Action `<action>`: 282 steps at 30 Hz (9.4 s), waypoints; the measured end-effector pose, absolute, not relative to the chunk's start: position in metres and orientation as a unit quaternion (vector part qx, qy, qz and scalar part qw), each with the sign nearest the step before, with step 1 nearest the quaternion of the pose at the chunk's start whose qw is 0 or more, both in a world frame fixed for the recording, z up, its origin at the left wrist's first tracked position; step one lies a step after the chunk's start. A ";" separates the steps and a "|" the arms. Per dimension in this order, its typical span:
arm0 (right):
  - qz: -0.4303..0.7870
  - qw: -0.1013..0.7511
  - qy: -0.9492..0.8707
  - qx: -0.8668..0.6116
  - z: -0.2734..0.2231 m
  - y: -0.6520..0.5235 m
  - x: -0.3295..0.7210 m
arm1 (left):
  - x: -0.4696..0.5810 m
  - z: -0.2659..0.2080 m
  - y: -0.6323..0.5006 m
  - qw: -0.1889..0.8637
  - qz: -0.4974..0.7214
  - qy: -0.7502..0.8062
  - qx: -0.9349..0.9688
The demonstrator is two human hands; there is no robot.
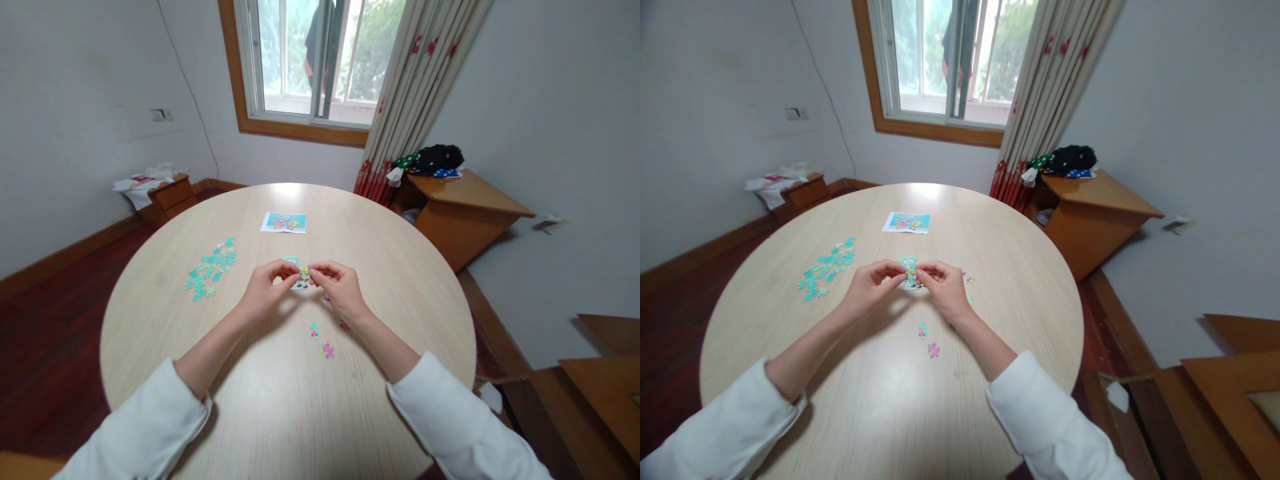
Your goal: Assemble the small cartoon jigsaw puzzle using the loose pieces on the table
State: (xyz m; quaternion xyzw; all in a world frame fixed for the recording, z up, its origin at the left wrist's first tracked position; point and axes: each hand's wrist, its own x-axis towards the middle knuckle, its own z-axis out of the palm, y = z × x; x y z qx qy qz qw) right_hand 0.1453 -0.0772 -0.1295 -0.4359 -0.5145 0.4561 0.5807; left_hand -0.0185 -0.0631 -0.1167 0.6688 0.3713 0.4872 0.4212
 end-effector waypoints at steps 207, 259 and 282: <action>0.184 0.269 -0.792 -0.517 -0.149 -0.081 0.146 | -0.046 -0.141 -0.037 0.203 0.190 0.548 0.789; 0.169 0.146 -0.828 -0.515 -0.140 -0.090 0.141 | -0.038 -0.142 -0.041 0.226 0.197 0.566 0.768; 0.180 0.141 -0.823 -0.520 -0.137 -0.090 0.140 | -0.034 -0.140 -0.044 0.179 0.175 0.567 0.785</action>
